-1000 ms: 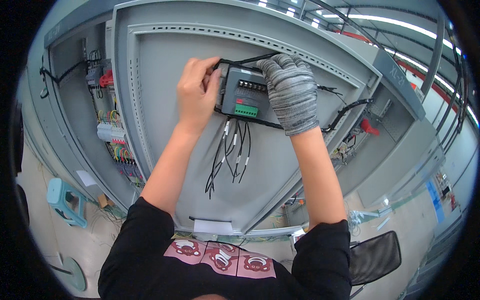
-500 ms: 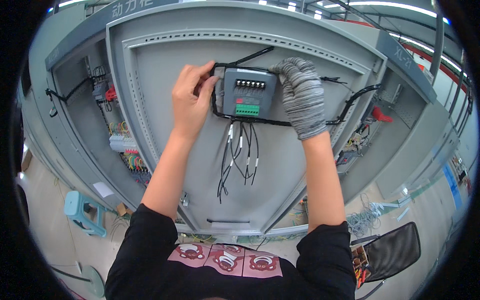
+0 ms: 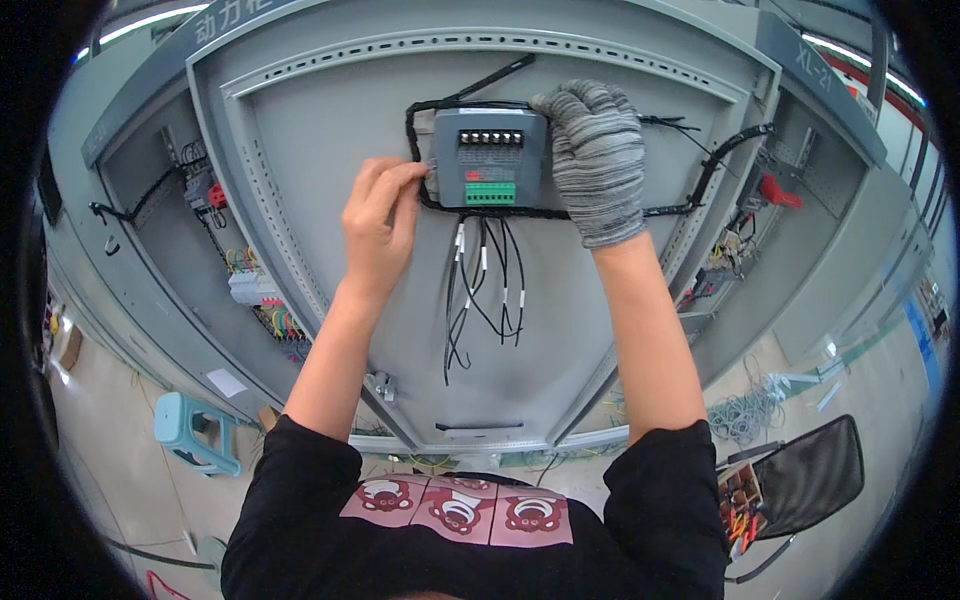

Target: The person gathers a bundle of black wires inside an electrical cabinet, aligns them, and secures them with a black cable tie. They then insert the tied bundle into a cable management slot on the cabinet wall.

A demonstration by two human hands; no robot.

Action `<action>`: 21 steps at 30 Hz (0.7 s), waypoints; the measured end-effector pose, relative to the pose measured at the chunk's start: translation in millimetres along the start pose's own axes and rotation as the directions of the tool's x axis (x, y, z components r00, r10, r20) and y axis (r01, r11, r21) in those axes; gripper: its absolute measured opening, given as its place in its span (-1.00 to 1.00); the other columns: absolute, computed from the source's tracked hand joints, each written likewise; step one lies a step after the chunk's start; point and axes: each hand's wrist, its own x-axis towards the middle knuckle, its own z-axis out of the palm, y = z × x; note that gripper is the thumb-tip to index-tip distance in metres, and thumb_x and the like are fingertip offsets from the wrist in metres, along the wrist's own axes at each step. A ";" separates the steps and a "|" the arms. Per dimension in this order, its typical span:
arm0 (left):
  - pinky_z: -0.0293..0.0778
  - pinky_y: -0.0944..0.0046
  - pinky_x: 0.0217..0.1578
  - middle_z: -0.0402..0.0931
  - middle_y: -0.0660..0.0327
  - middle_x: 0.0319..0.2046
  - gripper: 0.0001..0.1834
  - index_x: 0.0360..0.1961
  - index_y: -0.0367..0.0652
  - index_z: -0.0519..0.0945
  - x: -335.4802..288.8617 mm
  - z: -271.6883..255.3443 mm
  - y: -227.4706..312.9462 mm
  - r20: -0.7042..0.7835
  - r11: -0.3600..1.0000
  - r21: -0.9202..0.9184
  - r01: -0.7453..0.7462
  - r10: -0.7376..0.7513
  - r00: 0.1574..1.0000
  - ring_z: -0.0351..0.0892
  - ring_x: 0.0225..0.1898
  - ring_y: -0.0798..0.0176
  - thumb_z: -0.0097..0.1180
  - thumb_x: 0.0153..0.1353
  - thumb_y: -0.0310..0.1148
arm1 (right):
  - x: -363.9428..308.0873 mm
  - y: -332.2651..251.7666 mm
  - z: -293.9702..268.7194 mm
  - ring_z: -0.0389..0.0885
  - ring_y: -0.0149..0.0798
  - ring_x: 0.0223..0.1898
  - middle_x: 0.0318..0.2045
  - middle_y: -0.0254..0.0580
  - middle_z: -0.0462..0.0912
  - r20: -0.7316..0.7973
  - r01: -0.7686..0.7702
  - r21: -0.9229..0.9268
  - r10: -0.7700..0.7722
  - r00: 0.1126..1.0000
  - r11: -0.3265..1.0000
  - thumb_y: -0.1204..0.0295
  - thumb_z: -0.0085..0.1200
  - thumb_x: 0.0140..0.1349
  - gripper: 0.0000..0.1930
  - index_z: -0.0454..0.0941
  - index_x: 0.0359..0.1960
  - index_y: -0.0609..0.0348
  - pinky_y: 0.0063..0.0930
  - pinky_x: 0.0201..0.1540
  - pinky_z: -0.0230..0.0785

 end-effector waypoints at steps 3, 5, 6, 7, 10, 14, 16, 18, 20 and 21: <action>0.50 0.20 -0.35 0.46 0.12 -0.21 -0.60 -0.07 -0.17 0.60 1.0 1.5 8.3 0.043 1.000 -0.027 0.013 -0.011 0.999 0.54 -0.29 0.12 0.31 0.00 -0.58 | -3.3 0.0 -2.9 0.58 -0.03 -0.20 -0.27 -0.16 0.63 -0.003 0.005 -0.066 -0.005 1.000 0.998 0.55 0.14 0.03 -0.76 0.68 -0.23 0.02 -0.17 -0.05 0.42; 0.50 0.19 -0.31 0.46 0.11 -0.20 -0.53 -0.04 -0.18 0.59 0.7 -1.2 6.8 0.087 0.999 -0.017 -0.027 0.029 0.996 0.53 -0.25 0.11 0.36 -0.06 -0.57 | -6.6 -8.4 -11.7 0.58 -0.05 -0.16 -0.23 -0.17 0.63 -0.067 -0.001 -0.084 -0.005 0.998 0.996 0.59 0.18 0.04 -0.70 0.66 -0.16 0.04 -0.22 -0.03 0.43; 0.50 0.21 -0.27 0.46 0.11 -0.19 -0.50 -0.03 -0.20 0.59 1.4 -3.5 5.5 0.107 0.999 -0.003 -0.035 0.035 0.994 0.52 -0.22 0.12 0.38 -0.09 -0.57 | -10.3 -15.7 -18.7 0.58 -0.07 -0.14 -0.21 -0.17 0.63 -0.096 -0.002 -0.096 -0.007 0.995 0.995 0.61 0.20 0.04 -0.68 0.65 -0.12 0.05 -0.25 -0.02 0.44; 0.50 0.24 -0.23 0.46 0.11 -0.18 -0.47 -0.02 -0.22 0.59 1.7 -8.2 3.0 0.126 0.999 0.014 -0.040 0.038 0.991 0.51 -0.19 0.13 0.40 -0.12 -0.58 | -25.8 -23.1 -21.6 0.57 -0.06 -0.13 -0.21 -0.18 0.63 -0.085 -0.054 -0.028 0.052 0.995 0.998 0.59 0.22 0.04 -0.67 0.65 -0.10 0.04 -0.25 -0.03 0.45; 0.51 0.23 -0.22 0.46 0.11 -0.18 -0.43 -0.01 -0.21 0.59 3.3 -16.7 -1.4 0.161 0.998 0.035 -0.060 0.054 0.985 0.50 -0.18 0.12 0.44 -0.15 -0.53 | -94.1 -39.8 -21.0 0.57 -0.06 -0.14 -0.21 -0.19 0.63 -0.010 -0.185 0.051 0.186 0.983 0.981 0.56 0.27 0.01 -0.63 0.64 -0.09 0.02 -0.26 -0.06 0.46; 0.51 0.18 -0.27 0.46 0.15 -0.19 -0.46 -0.02 -0.15 0.58 8.4 -12.6 -0.5 0.172 0.996 0.027 -0.087 0.081 0.982 0.53 -0.23 0.10 0.42 -0.13 -0.51 | -127.9 -22.5 -17.3 0.58 -0.09 -0.23 -0.26 -0.21 0.62 0.031 -0.174 -0.137 0.180 0.983 0.975 0.55 0.31 -0.10 -0.63 0.65 -0.17 -0.01 -0.25 -0.18 0.46; 0.52 0.20 -0.28 0.47 0.15 -0.19 -0.45 -0.01 -0.15 0.57 10.2 -13.9 1.4 0.186 0.997 0.003 -0.079 0.077 0.979 0.53 -0.25 0.12 0.41 -0.11 -0.53 | -124.1 -14.9 -9.9 0.59 -0.10 -0.28 -0.27 -0.22 0.61 0.006 -0.133 -0.164 0.135 0.991 0.978 0.55 0.31 -0.12 -0.66 0.65 -0.22 -0.02 -0.24 -0.24 0.46; 0.54 0.31 -0.23 0.47 0.15 -0.19 -0.36 0.07 -0.21 0.52 9.2 -16.4 3.5 0.162 0.998 -0.060 0.029 -0.019 0.987 0.53 -0.28 0.24 0.43 -0.13 -0.59 | -115.5 -9.2 -1.8 0.58 -0.10 -0.29 -0.28 -0.23 0.61 -0.007 -0.090 -0.139 0.090 0.996 0.986 0.57 0.28 -0.12 -0.67 0.65 -0.25 -0.03 -0.24 -0.24 0.45; 0.54 0.32 -0.23 0.48 0.16 -0.18 -0.31 0.11 -0.21 0.48 6.9 -16.7 0.6 0.134 0.993 -0.093 0.069 -0.056 0.989 0.53 -0.27 0.26 0.43 -0.14 -0.60 | -110.6 -12.0 3.0 0.58 -0.11 -0.31 -0.30 -0.24 0.61 -0.048 -0.073 -0.145 0.067 0.997 0.987 0.59 0.25 -0.12 -0.69 0.65 -0.27 -0.03 -0.24 -0.24 0.45; 0.53 0.33 -0.23 0.48 0.16 -0.18 -0.29 0.12 -0.21 0.48 6.1 -16.5 0.8 0.124 0.995 -0.084 0.050 -0.039 0.992 0.53 -0.27 0.26 0.43 -0.15 -0.61 | -110.0 -12.4 5.2 0.57 -0.12 -0.31 -0.30 -0.24 0.61 -0.054 -0.075 -0.146 0.068 0.996 0.986 0.60 0.25 -0.12 -0.69 0.65 -0.28 -0.04 -0.24 -0.24 0.46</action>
